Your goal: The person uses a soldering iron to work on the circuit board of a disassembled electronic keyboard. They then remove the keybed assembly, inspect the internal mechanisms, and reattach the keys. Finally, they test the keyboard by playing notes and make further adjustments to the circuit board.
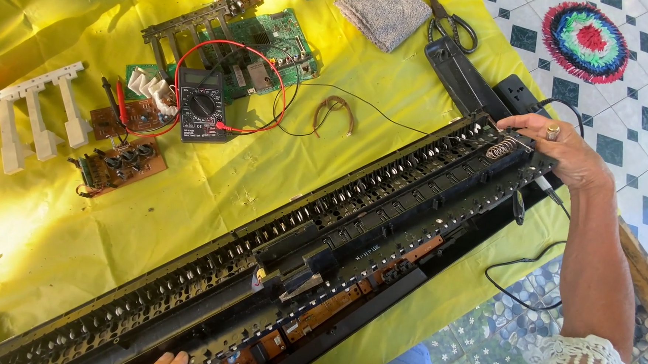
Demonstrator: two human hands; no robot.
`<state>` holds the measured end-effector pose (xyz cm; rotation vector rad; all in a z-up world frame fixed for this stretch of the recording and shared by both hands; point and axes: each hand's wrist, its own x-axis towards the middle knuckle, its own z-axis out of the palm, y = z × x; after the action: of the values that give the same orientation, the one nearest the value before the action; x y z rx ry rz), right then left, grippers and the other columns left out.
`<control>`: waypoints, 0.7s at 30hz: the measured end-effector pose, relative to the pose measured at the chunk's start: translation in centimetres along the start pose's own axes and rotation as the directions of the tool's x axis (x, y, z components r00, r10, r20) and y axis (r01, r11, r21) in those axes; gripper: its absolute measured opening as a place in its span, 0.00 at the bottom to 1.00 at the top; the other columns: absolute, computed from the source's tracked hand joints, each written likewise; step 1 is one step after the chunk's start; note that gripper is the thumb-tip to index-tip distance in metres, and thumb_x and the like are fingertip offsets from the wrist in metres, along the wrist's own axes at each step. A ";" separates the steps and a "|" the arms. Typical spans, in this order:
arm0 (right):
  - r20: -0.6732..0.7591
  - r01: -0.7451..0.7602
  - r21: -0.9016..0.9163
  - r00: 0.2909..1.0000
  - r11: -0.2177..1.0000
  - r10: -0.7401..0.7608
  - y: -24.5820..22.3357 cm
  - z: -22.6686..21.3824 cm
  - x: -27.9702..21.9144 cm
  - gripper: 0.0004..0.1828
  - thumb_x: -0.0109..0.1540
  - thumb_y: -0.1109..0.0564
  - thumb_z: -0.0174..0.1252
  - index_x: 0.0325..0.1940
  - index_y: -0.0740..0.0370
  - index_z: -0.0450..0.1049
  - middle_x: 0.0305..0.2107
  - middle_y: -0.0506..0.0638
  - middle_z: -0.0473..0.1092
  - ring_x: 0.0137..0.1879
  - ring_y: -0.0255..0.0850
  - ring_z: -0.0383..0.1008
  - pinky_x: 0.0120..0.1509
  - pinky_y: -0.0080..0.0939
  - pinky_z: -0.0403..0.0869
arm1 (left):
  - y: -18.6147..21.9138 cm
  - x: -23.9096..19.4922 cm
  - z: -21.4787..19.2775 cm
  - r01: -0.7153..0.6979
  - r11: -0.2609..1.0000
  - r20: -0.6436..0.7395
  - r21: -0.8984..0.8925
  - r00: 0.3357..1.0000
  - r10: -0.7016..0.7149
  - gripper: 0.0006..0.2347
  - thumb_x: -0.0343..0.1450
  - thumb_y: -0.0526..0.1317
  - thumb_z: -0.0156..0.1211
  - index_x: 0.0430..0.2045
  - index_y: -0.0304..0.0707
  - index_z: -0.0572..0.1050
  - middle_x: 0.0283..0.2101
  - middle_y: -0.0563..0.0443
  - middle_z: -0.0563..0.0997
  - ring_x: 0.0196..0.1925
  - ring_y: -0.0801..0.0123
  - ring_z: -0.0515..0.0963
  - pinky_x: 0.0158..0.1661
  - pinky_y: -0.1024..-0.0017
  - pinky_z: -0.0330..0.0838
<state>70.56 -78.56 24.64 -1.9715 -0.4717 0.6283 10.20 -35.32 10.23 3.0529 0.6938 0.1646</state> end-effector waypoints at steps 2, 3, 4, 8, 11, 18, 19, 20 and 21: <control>-0.015 -0.089 0.130 0.996 0.988 0.092 0.0 0.3 0.0 0.24 0.65 0.53 0.55 0.63 0.66 0.72 0.55 0.56 0.72 0.54 0.44 0.74 0.61 0.41 0.74 | 1.0 0.9 -1.5 -0.049 0.999 0.006 0.001 0.999 0.049 0.21 0.58 0.60 0.70 0.39 0.52 0.83 0.43 0.57 0.87 0.46 0.73 0.87 0.49 0.69 0.83; -0.063 -0.074 0.020 0.995 0.997 0.075 0.1 0.4 0.1 0.21 0.68 0.56 0.51 0.63 0.64 0.73 0.55 0.54 0.73 0.56 0.42 0.72 0.66 0.40 0.69 | 1.8 1.4 -2.2 0.021 1.000 -0.042 0.014 0.999 -0.021 0.20 0.58 0.59 0.71 0.38 0.54 0.84 0.43 0.58 0.87 0.43 0.70 0.87 0.47 0.68 0.83; -0.114 -0.064 -0.089 0.992 0.994 0.054 0.3 0.5 0.0 0.18 0.70 0.58 0.46 0.62 0.63 0.74 0.54 0.52 0.73 0.59 0.41 0.70 0.70 0.39 0.63 | 2.5 1.9 -3.0 0.087 0.996 -0.091 0.025 0.992 -0.085 0.19 0.58 0.59 0.71 0.37 0.55 0.84 0.43 0.59 0.87 0.39 0.68 0.88 0.45 0.68 0.82; -0.080 -0.075 0.030 0.994 0.997 0.077 0.6 0.2 -0.2 0.17 0.71 0.62 0.48 0.63 0.65 0.73 0.49 0.53 0.75 0.50 0.40 0.74 0.61 0.40 0.73 | 1.4 1.5 -1.2 0.063 0.998 -0.064 0.009 0.996 -0.063 0.20 0.58 0.58 0.71 0.39 0.52 0.84 0.44 0.55 0.87 0.43 0.70 0.88 0.48 0.69 0.83; -0.130 -0.124 -0.082 0.985 0.989 0.113 1.3 -0.3 -0.3 0.16 0.74 0.53 0.49 0.62 0.55 0.77 0.44 0.46 0.74 0.36 0.33 0.65 0.35 0.33 0.63 | 0.5 1.0 0.3 0.021 0.999 -0.122 -0.038 0.992 -0.025 0.21 0.57 0.57 0.73 0.38 0.49 0.83 0.43 0.53 0.87 0.44 0.68 0.87 0.48 0.67 0.82; -0.148 -0.135 -0.114 0.982 0.984 0.118 3.2 -1.5 0.3 0.16 0.72 0.55 0.52 0.62 0.56 0.77 0.40 0.45 0.73 0.34 0.31 0.64 0.32 0.31 0.62 | 3.6 3.4 -4.7 0.020 0.999 -0.168 0.038 0.986 -0.013 0.17 0.65 0.59 0.64 0.41 0.54 0.82 0.46 0.58 0.86 0.42 0.69 0.85 0.47 0.67 0.79; -0.144 -0.122 -0.162 0.985 0.979 0.098 4.1 -1.7 0.7 0.18 0.71 0.55 0.52 0.64 0.55 0.76 0.38 0.44 0.72 0.34 0.30 0.63 0.31 0.31 0.60 | 4.1 3.8 -5.7 -0.071 0.997 -0.412 -0.014 0.909 0.059 0.14 0.69 0.55 0.63 0.39 0.50 0.81 0.44 0.56 0.86 0.40 0.66 0.83 0.44 0.66 0.75; -0.117 -0.106 -0.152 0.989 0.983 0.089 5.4 -2.1 0.8 0.18 0.71 0.55 0.52 0.64 0.55 0.76 0.38 0.44 0.72 0.34 0.30 0.63 0.31 0.31 0.60 | 5.3 5.4 -7.3 -0.048 0.999 -0.409 0.008 0.911 0.047 0.14 0.69 0.55 0.63 0.39 0.50 0.81 0.44 0.56 0.86 0.40 0.66 0.83 0.44 0.66 0.75; -0.132 -0.048 -0.148 0.991 0.988 0.029 6.8 -2.4 1.0 0.19 0.69 0.56 0.51 0.64 0.57 0.76 0.41 0.45 0.73 0.36 0.30 0.64 0.31 0.31 0.58 | 6.3 7.1 -8.8 -0.096 0.995 -0.588 -0.027 0.806 0.062 0.12 0.70 0.52 0.62 0.34 0.46 0.82 0.41 0.54 0.85 0.38 0.64 0.79 0.45 0.66 0.69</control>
<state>73.20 -82.72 19.33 -2.1541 -0.4120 0.4974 18.31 -38.10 19.92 2.9607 0.5458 1.1499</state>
